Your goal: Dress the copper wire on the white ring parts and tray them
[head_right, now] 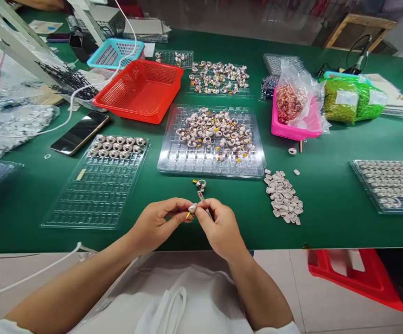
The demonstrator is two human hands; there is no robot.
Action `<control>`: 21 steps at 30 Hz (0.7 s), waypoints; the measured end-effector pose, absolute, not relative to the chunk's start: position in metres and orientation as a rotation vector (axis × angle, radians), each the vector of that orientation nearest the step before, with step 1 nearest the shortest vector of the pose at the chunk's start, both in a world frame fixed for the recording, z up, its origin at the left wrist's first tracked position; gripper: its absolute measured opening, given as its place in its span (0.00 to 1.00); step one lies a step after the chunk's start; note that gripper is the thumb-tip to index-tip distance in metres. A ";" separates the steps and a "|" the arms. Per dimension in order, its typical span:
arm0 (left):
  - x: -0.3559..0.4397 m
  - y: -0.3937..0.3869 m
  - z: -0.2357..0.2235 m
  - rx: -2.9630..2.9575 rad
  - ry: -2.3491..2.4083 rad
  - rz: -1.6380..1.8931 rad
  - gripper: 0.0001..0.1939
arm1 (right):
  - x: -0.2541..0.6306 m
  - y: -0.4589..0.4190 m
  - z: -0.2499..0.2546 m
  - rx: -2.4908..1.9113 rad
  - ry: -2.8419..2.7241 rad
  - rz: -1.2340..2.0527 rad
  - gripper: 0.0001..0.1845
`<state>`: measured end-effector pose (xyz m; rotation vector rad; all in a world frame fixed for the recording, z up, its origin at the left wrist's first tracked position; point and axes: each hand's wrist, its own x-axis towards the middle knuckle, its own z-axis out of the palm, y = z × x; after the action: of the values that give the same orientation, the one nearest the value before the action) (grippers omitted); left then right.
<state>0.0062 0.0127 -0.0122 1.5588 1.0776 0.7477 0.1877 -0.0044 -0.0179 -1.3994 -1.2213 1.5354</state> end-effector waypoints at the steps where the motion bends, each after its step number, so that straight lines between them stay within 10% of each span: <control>1: 0.006 0.012 -0.012 1.543 1.081 0.743 0.10 | 0.188 -0.004 -0.018 -1.410 -1.240 1.525 0.13; 21: 0.007 0.006 -0.013 1.103 1.008 0.808 0.06 | 0.198 -0.014 -0.015 -1.082 -1.717 0.929 0.09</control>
<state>0.0070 0.0057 -0.0127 1.1031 1.0080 0.8078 0.1979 -0.0141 -0.0153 -1.0819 -1.7175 0.9290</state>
